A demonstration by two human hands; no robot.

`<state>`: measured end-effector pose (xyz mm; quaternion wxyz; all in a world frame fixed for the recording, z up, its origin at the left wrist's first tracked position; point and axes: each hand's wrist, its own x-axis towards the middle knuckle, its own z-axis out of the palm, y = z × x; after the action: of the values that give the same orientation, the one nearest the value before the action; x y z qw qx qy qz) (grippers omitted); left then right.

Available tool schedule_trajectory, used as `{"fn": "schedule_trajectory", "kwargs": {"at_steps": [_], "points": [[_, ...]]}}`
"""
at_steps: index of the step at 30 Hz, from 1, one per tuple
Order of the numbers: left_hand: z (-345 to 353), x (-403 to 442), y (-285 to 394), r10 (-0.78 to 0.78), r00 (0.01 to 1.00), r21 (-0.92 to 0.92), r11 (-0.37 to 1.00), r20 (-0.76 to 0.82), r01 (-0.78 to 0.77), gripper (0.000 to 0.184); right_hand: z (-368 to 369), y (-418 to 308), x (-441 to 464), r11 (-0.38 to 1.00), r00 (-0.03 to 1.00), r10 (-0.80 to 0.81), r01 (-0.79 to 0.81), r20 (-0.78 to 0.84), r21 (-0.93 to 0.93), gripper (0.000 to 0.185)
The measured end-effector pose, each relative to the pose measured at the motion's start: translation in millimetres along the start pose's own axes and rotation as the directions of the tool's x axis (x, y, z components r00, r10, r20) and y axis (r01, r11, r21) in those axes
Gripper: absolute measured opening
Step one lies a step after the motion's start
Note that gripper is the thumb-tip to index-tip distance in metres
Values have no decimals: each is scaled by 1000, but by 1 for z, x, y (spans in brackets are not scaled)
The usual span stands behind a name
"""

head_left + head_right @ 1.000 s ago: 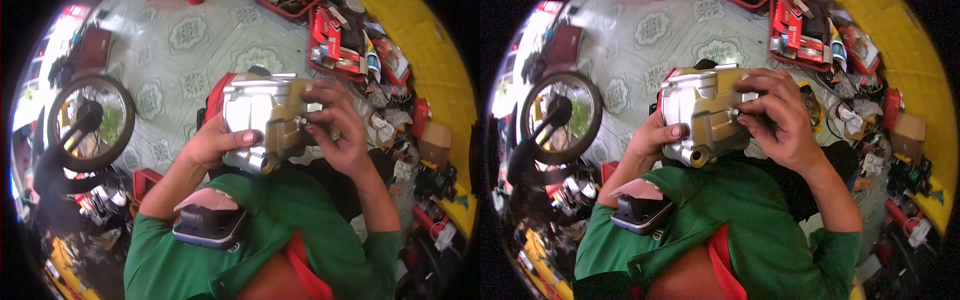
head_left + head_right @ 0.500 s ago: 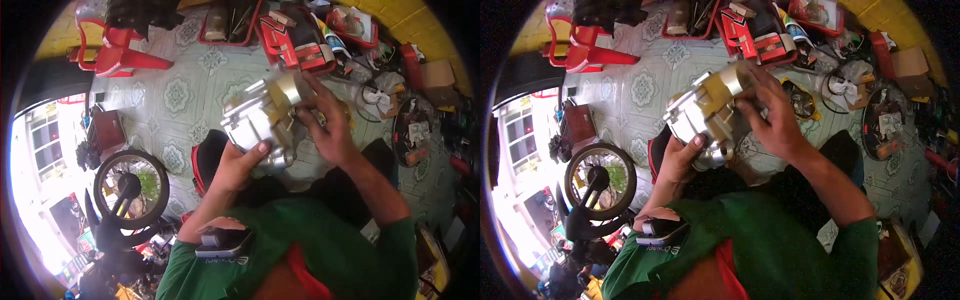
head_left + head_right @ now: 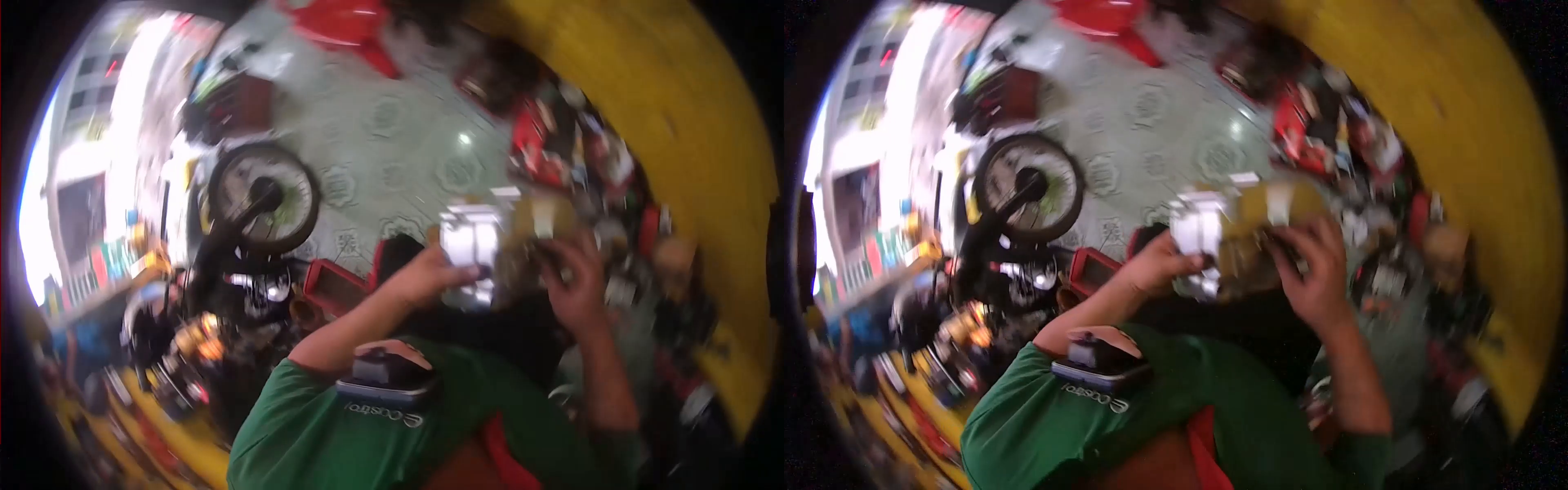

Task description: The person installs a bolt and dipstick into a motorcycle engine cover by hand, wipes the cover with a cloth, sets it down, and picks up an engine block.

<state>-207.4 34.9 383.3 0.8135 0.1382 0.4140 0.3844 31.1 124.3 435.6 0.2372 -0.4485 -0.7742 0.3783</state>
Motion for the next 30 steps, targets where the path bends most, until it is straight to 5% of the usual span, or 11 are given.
{"fn": "schedule_trajectory", "kwargs": {"at_steps": [3, 6, 12, 14, 15, 19, 21, 24, 26, 28, 30], "points": [[28, -60, 63, 169, 986, -64, 983, -1, -169, 56, -6, -91, 41, 991, 996, 80, -83, 31, 103, 19], [39, -121, 122, 417, 908, -17, 908, -38, -418, 52, 0, -157, 82, 994, 991, -75, 65, 110, 88, 17], [27, -201, 178, 641, 746, 170, 767, -183, -618, 48, 33, -243, 150, 960, 962, -186, 135, 200, 244, 12], [28, -222, 189, 715, 645, 376, 695, -270, -613, 46, 43, -276, 164, 918, 940, -26, -111, 340, 380, 13], [25, -229, 193, 730, 628, 388, 679, -270, -623, 45, 55, -280, 171, 907, 944, -62, -82, 323, 414, 13], [18, -249, 214, 666, 603, 269, 738, -438, -620, 40, 87, -324, 208, 895, 914, -97, -92, 393, 436, 14], [4, -253, 232, 744, 403, 329, 622, -533, -711, 39, 110, -338, 229, 860, 895, -133, -110, 426, 499, 16], [-41, -246, 248, 686, 370, 151, 573, -626, -806, 39, 141, -353, 269, 786, 882, -174, -143, 438, 601, 17], [-80, -242, 249, 625, 407, 71, 596, -666, -800, 41, 154, -342, 305, 762, 912, -164, -125, 375, 636, 20], [-120, -236, 253, 459, 546, -239, 570, -701, -786, 44, 172, -299, 354, 823, 892, -129, -148, 433, 549, 22], [-152, -239, 258, 416, 564, -275, 575, -713, -771, 44, 193, -228, 400, 967, 836, -97, -49, 540, 249, 24]]}}
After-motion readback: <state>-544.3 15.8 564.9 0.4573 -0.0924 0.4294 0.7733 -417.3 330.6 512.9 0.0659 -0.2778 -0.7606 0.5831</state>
